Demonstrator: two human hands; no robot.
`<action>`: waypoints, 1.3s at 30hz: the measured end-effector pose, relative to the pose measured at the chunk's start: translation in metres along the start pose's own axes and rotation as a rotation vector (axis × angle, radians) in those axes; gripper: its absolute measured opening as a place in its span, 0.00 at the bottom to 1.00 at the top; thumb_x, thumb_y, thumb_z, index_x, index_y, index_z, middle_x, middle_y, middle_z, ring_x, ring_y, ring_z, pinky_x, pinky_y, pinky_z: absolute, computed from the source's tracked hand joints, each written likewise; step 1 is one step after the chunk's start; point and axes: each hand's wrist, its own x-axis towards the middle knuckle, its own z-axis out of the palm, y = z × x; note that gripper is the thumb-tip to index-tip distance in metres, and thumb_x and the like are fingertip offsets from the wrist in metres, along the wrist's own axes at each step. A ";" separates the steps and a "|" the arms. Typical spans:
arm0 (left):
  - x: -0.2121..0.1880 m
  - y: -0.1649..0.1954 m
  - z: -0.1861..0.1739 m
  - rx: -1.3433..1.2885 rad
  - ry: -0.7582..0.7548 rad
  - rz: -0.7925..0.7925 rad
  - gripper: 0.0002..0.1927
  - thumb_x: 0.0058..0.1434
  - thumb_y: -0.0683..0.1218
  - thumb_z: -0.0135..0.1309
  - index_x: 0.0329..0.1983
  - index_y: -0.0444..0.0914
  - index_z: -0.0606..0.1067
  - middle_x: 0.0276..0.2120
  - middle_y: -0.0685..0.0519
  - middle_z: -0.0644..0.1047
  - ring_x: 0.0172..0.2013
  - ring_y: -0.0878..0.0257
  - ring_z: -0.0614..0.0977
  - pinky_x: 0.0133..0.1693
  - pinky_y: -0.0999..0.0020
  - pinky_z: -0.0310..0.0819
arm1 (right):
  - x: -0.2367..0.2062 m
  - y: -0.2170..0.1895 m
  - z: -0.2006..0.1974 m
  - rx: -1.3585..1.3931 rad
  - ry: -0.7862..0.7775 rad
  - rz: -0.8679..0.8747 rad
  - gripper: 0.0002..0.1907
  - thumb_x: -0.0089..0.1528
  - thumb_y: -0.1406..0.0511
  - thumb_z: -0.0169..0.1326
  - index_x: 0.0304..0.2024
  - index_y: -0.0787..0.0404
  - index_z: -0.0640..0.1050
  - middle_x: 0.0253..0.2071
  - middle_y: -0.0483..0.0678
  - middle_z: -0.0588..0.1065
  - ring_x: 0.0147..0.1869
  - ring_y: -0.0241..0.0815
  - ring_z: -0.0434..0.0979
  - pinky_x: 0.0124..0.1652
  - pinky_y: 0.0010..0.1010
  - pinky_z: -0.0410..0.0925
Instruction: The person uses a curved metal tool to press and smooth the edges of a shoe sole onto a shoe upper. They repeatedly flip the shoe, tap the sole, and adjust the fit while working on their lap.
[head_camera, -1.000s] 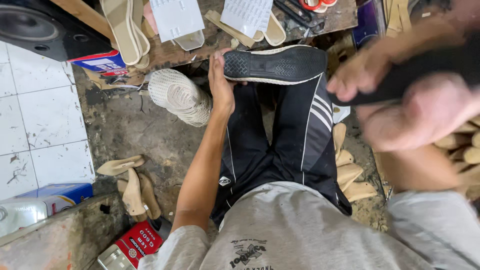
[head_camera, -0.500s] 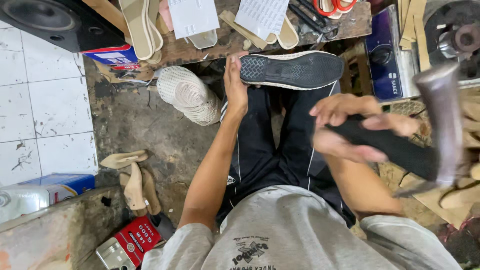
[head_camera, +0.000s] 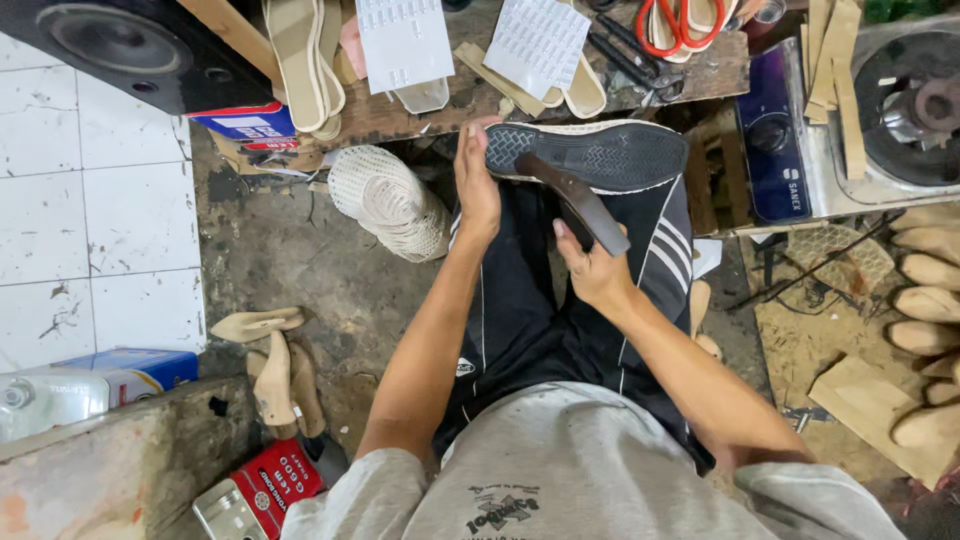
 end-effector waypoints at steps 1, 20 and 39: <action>0.001 0.000 -0.002 0.132 0.000 0.102 0.23 0.81 0.56 0.35 0.52 0.34 0.75 0.46 0.50 0.77 0.50 0.63 0.76 0.57 0.70 0.67 | -0.002 0.001 0.002 0.031 0.003 0.124 0.15 0.69 0.61 0.55 0.46 0.70 0.75 0.28 0.51 0.75 0.29 0.39 0.75 0.33 0.30 0.68; -0.005 0.022 -0.009 -0.120 -0.041 -0.186 0.13 0.72 0.46 0.55 0.54 0.35 0.71 0.42 0.54 0.73 0.44 0.67 0.73 0.51 0.72 0.68 | -0.015 -0.030 -0.062 0.826 0.633 -0.332 0.28 0.67 0.40 0.50 0.48 0.56 0.68 0.34 0.49 0.71 0.26 0.42 0.70 0.30 0.33 0.71; -0.008 0.019 -0.008 -0.127 -0.074 -0.210 0.14 0.72 0.45 0.54 0.57 0.34 0.69 0.43 0.55 0.71 0.46 0.68 0.71 0.52 0.74 0.65 | -0.043 0.027 -0.117 0.505 0.661 0.174 0.23 0.72 0.49 0.50 0.42 0.63 0.69 0.28 0.50 0.70 0.25 0.39 0.71 0.27 0.32 0.67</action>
